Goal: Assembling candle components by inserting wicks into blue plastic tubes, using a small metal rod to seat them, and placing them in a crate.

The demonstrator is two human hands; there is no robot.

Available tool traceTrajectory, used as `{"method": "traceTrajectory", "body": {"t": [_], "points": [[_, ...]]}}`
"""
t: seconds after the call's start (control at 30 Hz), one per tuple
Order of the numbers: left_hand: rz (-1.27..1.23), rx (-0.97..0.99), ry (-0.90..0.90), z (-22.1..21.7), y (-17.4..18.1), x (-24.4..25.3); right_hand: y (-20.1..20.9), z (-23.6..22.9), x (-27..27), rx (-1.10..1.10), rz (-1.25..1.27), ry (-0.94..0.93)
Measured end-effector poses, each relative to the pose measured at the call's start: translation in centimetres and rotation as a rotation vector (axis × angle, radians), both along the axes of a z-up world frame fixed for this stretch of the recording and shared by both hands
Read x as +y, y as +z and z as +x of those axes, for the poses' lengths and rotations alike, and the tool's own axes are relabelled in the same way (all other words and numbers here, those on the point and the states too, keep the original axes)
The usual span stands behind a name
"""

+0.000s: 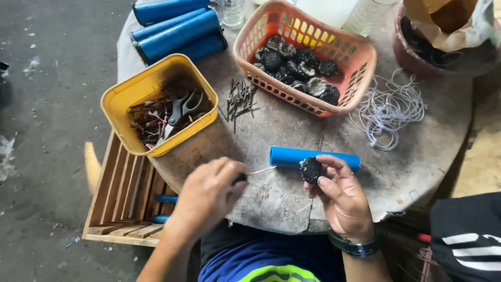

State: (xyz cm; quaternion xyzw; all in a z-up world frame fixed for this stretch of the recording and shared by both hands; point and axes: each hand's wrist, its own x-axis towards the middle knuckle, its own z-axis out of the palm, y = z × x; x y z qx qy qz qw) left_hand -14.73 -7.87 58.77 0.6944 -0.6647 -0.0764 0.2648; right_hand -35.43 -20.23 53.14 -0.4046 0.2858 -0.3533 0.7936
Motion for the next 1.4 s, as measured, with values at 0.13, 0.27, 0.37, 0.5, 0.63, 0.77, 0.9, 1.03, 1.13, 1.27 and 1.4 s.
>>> {"method": "traceTrajectory", "body": {"t": [0.13,0.27,0.37,0.5,0.63,0.77,0.9,1.03,1.13,1.27,1.4], "points": [[-0.138,0.049,-0.027,-2.3,0.4,-0.5,0.8,0.4,0.3,-0.237,0.173,0.108],[-0.169,0.083,-0.081,-3.4,0.5,-1.3,0.9,0.9,0.8,-0.288,0.154,0.170],[-0.193,0.115,-0.084,-3.8,0.5,-1.6,0.8,0.8,1.2,-0.236,0.090,0.140],[-0.221,0.073,-0.063,-4.3,0.2,-2.0,1.7,1.3,1.7,-0.148,0.015,0.095],[-0.233,0.034,-0.036,-4.4,0.3,-2.2,0.6,1.0,1.8,-0.090,-0.020,0.007],[-0.232,0.034,-0.036,-4.5,0.3,-2.3,0.9,1.3,1.8,-0.054,-0.197,-0.007],[-0.229,0.084,-0.054,-4.8,0.5,-2.4,0.5,1.0,1.8,0.045,-0.359,-0.060],[-0.188,0.150,-0.092,-4.8,0.4,-2.4,0.9,1.1,1.7,-0.005,-0.387,-0.032],[-0.212,0.201,-0.102,-5.0,0.4,-2.6,0.7,1.3,2.1,0.249,-0.391,0.022],[-0.248,0.248,-0.083,-4.9,0.1,-2.7,0.8,1.9,2.9,0.071,-0.303,0.018],[-0.237,0.286,-0.098,-4.7,0.4,-2.6,2.0,2.0,2.8,0.131,-0.414,0.003]]}}
